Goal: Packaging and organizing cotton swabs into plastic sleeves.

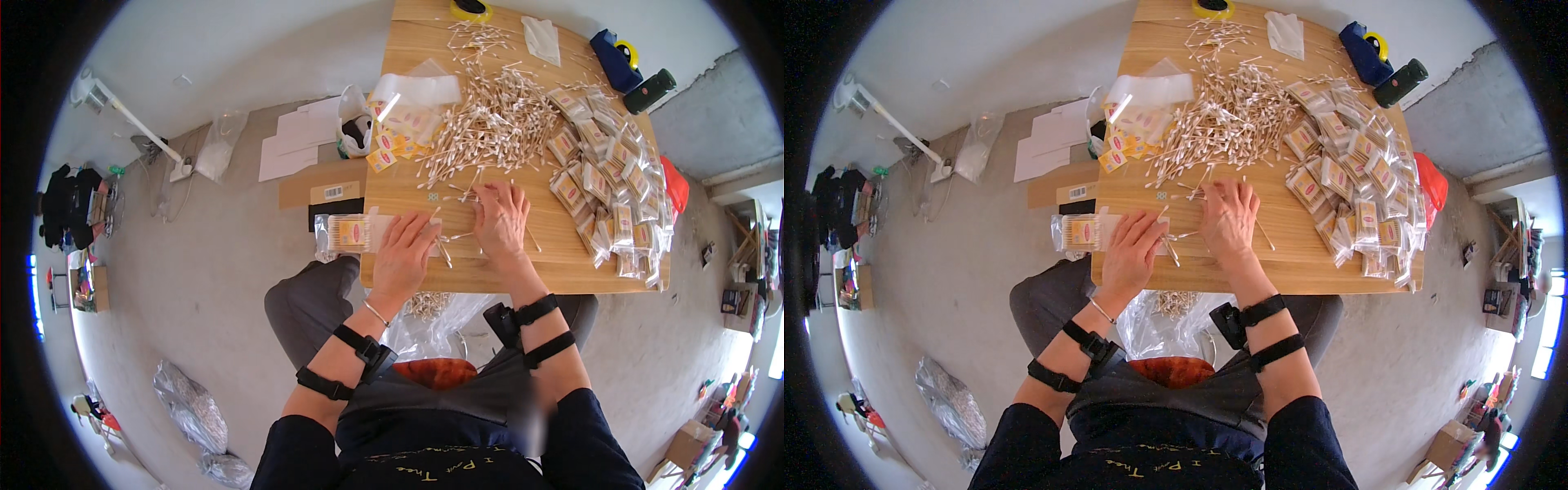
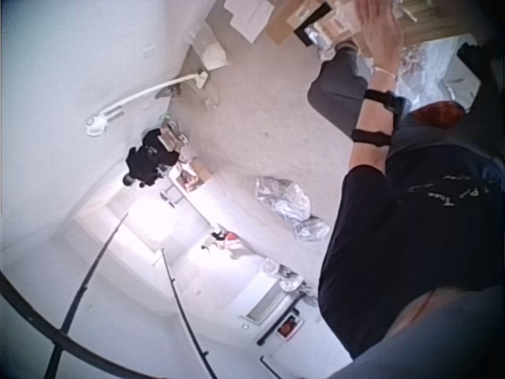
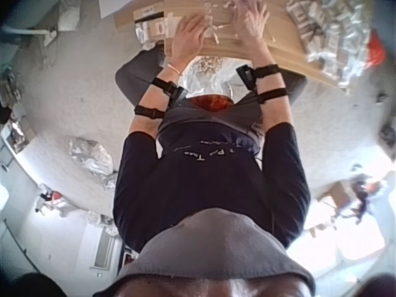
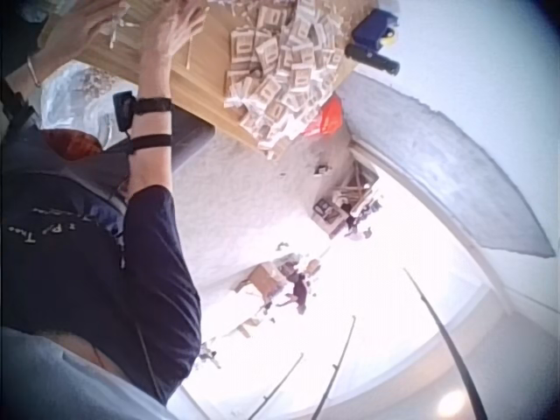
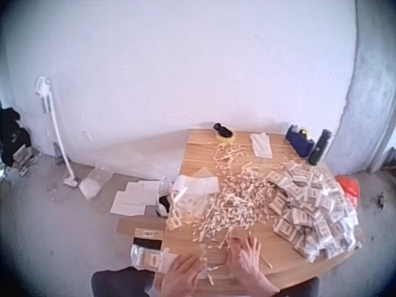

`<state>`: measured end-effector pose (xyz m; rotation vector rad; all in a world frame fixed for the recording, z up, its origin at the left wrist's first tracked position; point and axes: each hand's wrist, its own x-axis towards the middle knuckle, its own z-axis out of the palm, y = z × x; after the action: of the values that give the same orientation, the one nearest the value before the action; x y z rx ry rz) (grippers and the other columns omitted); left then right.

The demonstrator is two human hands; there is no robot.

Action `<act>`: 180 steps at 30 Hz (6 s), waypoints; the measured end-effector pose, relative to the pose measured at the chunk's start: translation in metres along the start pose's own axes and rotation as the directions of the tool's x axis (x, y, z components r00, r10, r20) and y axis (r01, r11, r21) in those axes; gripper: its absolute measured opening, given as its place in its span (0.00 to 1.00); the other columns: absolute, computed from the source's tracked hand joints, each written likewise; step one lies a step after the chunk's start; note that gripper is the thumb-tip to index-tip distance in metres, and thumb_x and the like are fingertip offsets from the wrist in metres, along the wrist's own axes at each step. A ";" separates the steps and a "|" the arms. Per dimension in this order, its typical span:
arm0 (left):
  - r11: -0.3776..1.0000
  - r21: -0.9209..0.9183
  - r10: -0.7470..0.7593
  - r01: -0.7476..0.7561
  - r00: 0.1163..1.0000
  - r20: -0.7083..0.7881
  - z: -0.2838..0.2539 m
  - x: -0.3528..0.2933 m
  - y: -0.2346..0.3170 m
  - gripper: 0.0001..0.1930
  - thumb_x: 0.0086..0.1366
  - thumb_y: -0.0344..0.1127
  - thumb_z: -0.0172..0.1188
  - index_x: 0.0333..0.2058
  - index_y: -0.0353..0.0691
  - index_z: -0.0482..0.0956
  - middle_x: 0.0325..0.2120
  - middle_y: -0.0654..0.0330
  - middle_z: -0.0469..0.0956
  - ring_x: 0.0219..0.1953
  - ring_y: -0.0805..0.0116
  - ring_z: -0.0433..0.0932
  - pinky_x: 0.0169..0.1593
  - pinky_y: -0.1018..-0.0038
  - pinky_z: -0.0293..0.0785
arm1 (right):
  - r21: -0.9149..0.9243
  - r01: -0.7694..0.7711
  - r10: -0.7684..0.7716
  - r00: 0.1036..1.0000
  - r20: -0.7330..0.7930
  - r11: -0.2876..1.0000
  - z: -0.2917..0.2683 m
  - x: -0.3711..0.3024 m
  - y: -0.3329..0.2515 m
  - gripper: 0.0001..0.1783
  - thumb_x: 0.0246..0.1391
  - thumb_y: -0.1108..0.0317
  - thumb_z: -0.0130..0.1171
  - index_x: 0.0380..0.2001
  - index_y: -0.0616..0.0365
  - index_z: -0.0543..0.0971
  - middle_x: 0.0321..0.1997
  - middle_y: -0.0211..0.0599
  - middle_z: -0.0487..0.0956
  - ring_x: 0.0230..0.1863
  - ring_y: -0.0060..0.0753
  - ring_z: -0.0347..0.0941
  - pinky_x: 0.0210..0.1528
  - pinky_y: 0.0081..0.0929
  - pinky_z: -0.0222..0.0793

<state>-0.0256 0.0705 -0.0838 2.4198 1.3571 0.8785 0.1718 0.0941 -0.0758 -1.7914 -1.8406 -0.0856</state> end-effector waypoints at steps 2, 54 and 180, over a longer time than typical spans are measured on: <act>1.000 -0.009 0.016 -0.016 1.000 0.022 0.001 -0.002 -0.002 0.15 0.60 0.32 0.60 0.47 0.40 0.77 0.51 0.57 0.74 0.58 0.56 0.68 0.65 0.59 0.59 | 0.013 -0.001 0.001 1.000 0.020 1.000 0.003 0.003 0.008 0.14 0.46 0.68 0.63 0.40 0.50 0.80 0.45 0.32 0.74 0.50 0.44 0.65 0.52 0.43 0.59; 0.985 -0.165 0.048 -0.056 0.998 -0.047 0.000 0.000 0.003 0.14 0.53 0.26 0.60 0.41 0.38 0.79 0.43 0.57 0.78 0.51 0.56 0.74 0.63 0.56 0.63 | 0.199 -0.184 0.156 0.976 0.150 0.962 -0.008 -0.028 -0.005 0.08 0.46 0.69 0.63 0.33 0.55 0.80 0.37 0.39 0.74 0.45 0.47 0.69 0.48 0.41 0.66; 0.843 -0.513 -0.251 0.162 0.962 -0.109 -0.004 -0.009 -0.011 0.27 0.60 0.19 0.43 0.61 0.32 0.62 0.55 0.42 0.69 0.58 0.44 0.69 0.60 0.60 0.64 | 0.191 0.199 -0.214 0.975 0.059 0.961 -0.028 -0.055 -0.055 0.09 0.40 0.73 0.66 0.27 0.53 0.77 0.37 0.30 0.74 0.42 0.40 0.69 0.44 0.37 0.63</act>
<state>-0.0391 0.0687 -0.0890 1.8012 1.2226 1.2246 0.1272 0.0271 -0.0572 -1.4925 -2.0169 0.0760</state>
